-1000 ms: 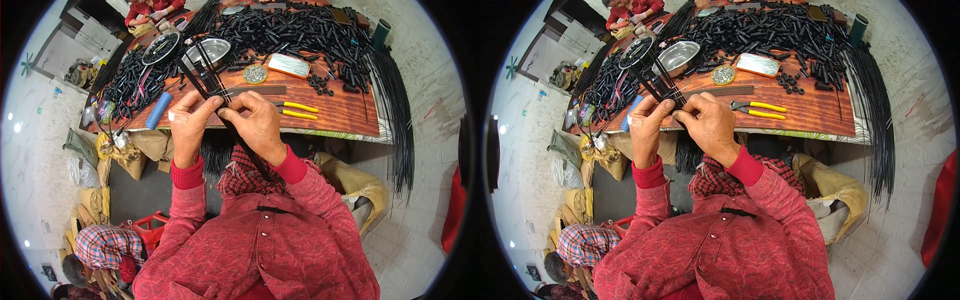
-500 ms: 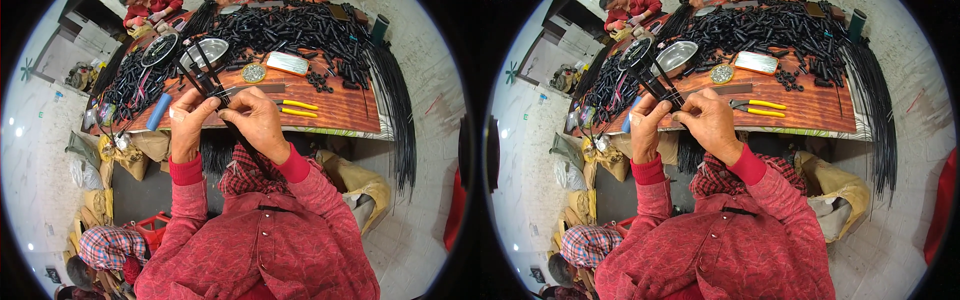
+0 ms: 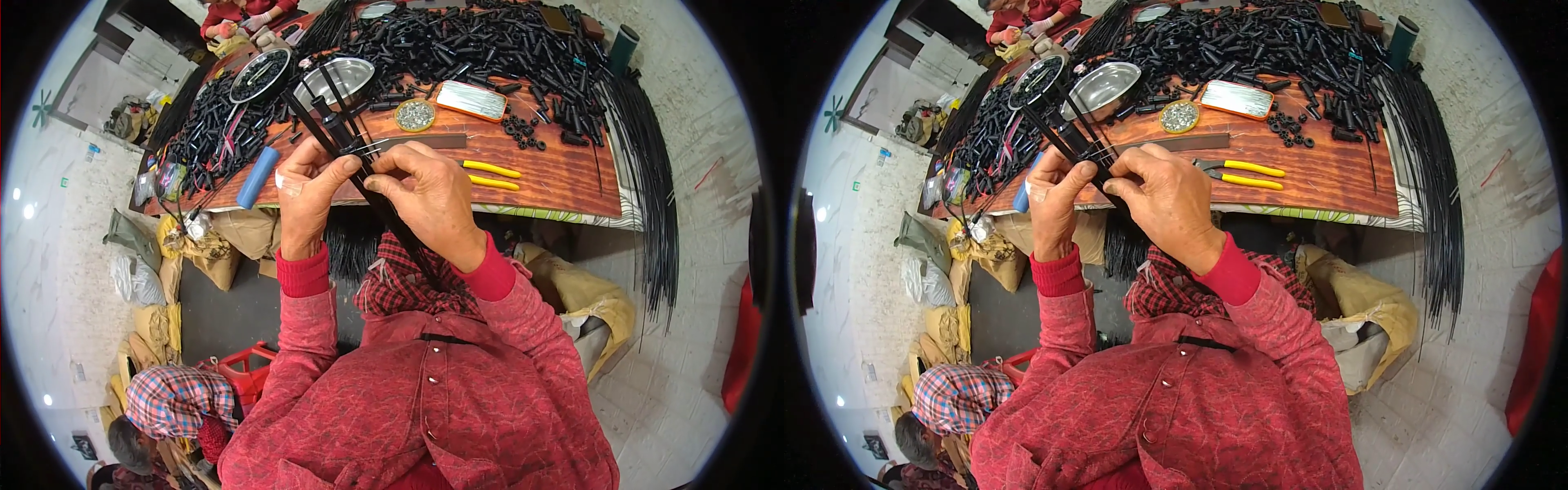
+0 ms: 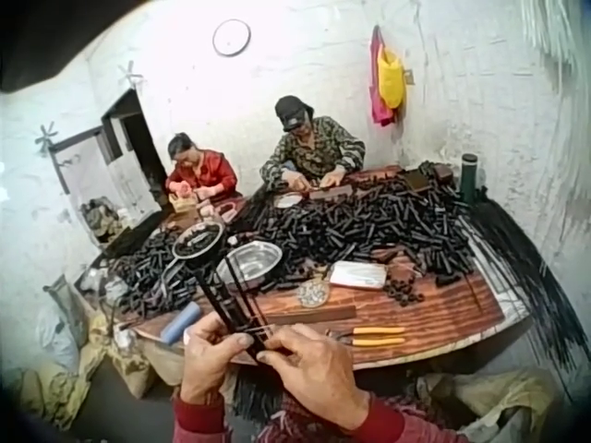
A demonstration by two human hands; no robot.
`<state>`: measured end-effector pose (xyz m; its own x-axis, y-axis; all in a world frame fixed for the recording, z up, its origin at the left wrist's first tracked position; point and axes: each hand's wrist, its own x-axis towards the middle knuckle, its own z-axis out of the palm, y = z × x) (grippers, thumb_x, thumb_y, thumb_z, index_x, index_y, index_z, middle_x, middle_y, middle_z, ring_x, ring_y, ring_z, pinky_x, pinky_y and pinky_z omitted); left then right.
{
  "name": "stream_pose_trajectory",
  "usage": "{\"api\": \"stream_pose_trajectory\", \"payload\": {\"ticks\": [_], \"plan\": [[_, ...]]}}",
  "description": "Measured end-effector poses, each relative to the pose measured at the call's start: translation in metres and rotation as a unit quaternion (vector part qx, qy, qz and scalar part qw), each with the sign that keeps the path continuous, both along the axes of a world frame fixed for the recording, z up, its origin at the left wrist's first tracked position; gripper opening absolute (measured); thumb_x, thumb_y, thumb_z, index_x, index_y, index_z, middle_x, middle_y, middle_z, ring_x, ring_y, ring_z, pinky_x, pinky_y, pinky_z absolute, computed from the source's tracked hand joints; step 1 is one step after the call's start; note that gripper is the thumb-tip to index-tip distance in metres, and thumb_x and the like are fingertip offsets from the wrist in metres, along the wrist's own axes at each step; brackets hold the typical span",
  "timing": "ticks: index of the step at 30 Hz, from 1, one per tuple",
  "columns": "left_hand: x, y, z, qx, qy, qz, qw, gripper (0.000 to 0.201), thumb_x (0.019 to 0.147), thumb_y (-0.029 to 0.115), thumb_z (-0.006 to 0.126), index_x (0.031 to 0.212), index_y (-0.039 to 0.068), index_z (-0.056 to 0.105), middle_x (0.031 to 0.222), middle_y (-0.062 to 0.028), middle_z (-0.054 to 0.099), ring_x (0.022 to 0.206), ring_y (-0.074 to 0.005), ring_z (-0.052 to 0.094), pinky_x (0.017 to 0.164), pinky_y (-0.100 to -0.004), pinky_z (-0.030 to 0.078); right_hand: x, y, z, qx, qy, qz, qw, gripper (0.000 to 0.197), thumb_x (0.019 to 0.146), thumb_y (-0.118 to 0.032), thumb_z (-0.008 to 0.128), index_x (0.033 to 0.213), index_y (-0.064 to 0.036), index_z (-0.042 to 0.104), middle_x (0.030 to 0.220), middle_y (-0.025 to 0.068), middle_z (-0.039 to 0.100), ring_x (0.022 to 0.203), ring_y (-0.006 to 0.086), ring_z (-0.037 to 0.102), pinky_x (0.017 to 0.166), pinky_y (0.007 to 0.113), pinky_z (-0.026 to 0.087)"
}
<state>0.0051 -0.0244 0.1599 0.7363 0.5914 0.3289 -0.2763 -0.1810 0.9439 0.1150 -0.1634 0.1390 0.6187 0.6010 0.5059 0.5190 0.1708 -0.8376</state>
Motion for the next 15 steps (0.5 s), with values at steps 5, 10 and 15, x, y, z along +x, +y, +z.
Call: {"api": "stream_pose_trajectory", "payload": {"ticks": [5, 10, 15], "plan": [[-0.002, 0.006, -0.003, -0.01, -0.002, -0.012, 1.0, 0.023, 0.084, 0.0, 0.074, 0.107, -0.001, 0.069, 0.1, -0.0057, 0.072, 0.088, -0.0108, 0.066, 0.082, -0.0257, 0.052, 0.002, 0.0, 0.0, -0.022, 0.047, 0.041, 0.998, 0.015, 0.079, -0.005, 0.078, 0.092, -0.0025, 0.07, 0.081, 0.0056, 0.071, 0.071, 0.0125, 0.067, 0.064, 0.027, 0.053], [-0.001, 0.012, -0.005, -0.011, -0.008, -0.035, 0.999, 0.025, 0.082, -0.002, 0.075, 0.106, -0.001, 0.07, 0.097, -0.0061, 0.073, 0.085, -0.0112, 0.067, 0.08, -0.0253, 0.053, 0.024, 0.01, -0.017, -0.017, 0.18, 0.189, 0.965, 0.012, 0.083, -0.005, 0.076, 0.093, -0.0008, 0.07, 0.082, 0.0005, 0.07, 0.072, 0.0066, 0.063, 0.063, 0.024, 0.052], [0.004, 0.014, -0.006, -0.007, -0.002, -0.043, 0.999, 0.024, 0.081, -0.003, 0.075, 0.104, -0.002, 0.07, 0.095, -0.0064, 0.073, 0.083, -0.0109, 0.067, 0.078, -0.0243, 0.053, 0.041, 0.012, -0.02, -0.025, 0.294, 0.283, 0.912, 0.011, 0.086, -0.005, 0.076, 0.094, -0.0011, 0.07, 0.082, 0.0018, 0.069, 0.07, 0.0075, 0.063, 0.063, 0.022, 0.052]]}}
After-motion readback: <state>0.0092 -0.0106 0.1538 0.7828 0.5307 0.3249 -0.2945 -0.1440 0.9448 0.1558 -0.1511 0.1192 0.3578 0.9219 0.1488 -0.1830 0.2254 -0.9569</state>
